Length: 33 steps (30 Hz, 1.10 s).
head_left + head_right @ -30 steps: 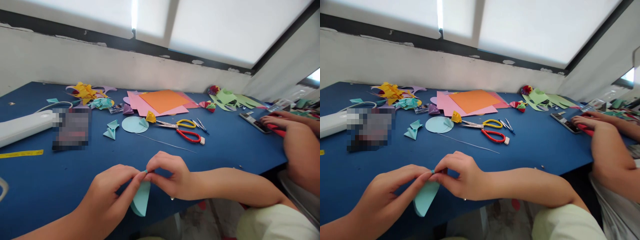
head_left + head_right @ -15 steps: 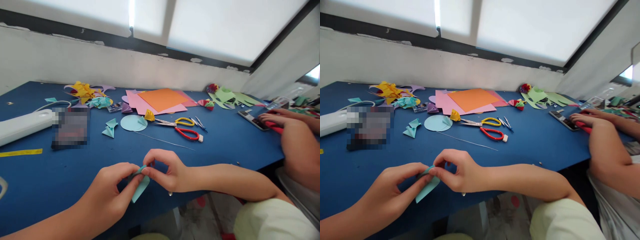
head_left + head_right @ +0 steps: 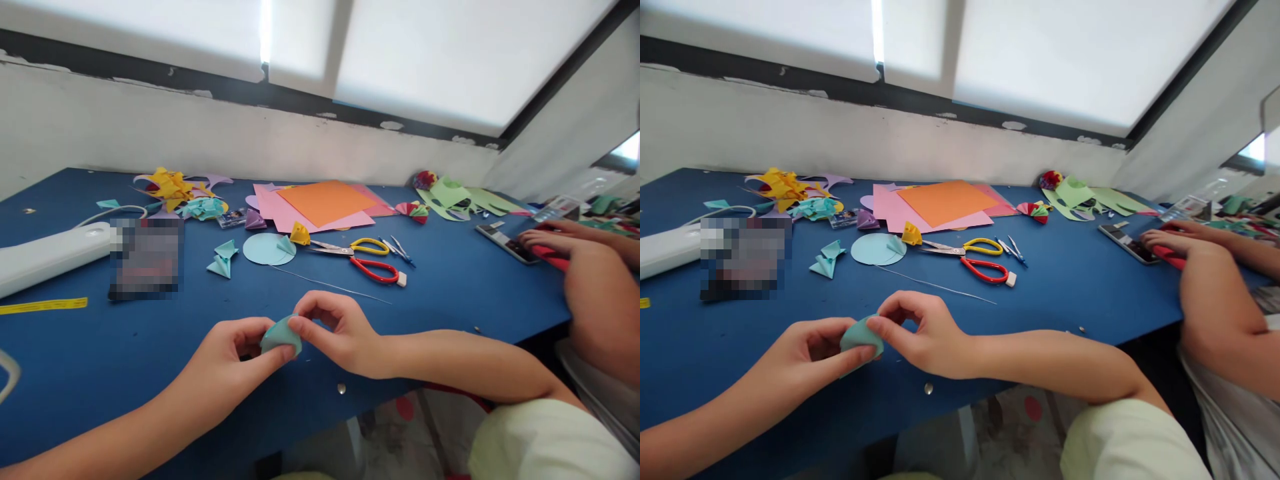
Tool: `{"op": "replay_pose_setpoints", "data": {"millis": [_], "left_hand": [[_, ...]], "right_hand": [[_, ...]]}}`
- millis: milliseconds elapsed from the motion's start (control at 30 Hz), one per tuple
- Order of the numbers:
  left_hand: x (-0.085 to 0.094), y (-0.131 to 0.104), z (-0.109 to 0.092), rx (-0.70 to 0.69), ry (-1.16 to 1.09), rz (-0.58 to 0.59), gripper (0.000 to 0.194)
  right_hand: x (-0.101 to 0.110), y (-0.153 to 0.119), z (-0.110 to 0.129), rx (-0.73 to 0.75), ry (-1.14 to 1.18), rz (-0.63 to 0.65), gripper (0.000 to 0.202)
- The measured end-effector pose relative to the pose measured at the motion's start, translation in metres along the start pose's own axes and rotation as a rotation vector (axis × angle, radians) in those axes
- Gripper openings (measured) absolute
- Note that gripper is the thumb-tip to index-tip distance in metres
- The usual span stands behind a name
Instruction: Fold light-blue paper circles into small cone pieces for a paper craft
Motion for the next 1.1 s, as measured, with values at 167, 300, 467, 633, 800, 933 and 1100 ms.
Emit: {"op": "replay_pose_setpoints", "data": {"millis": [167, 300, 467, 633, 800, 933, 1100], "left_hand": [[0.006, 0.004, -0.002, 0.055, -0.112, 0.035, 0.029], [0.015, 0.006, -0.005, 0.166, -0.222, 0.024, 0.029], [0.016, 0.008, -0.001, 0.197, -0.391, 0.048, 0.033], [0.017, 0.013, 0.009, -0.093, -0.208, -0.1, 0.035], [0.03, 0.006, 0.007, -0.946, 0.785, -0.652, 0.028], [0.034, 0.003, 0.005, -1.18, 1.044, -0.61, 0.022], [0.029, 0.001, 0.006, -1.207, 1.078, -0.521, 0.026]], "right_hand": [[0.002, 0.002, -0.003, -0.126, 0.129, -0.033, 0.023], [0.005, 0.006, -0.001, -0.294, 0.263, 0.06, 0.031], [0.006, 0.008, -0.006, -0.426, 0.404, 0.056, 0.034], [0.008, 0.009, -0.013, -0.492, 0.548, -0.071, 0.027], [0.009, 0.01, -0.013, -0.591, 0.672, -0.086, 0.026], [0.008, 0.008, -0.012, -0.612, 0.71, -0.064, 0.025], [0.007, 0.004, -0.012, -0.625, 0.697, -0.05, 0.025]]}}
Point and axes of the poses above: each hand's wrist, its own y-axis towards the middle knuckle, its own x-axis out of the back of the hand, z = x × y, the point moved 1 cm from there along y, towards the middle knuckle, and after that the axes turned 7 degrees about x, right-handed, at the moved point
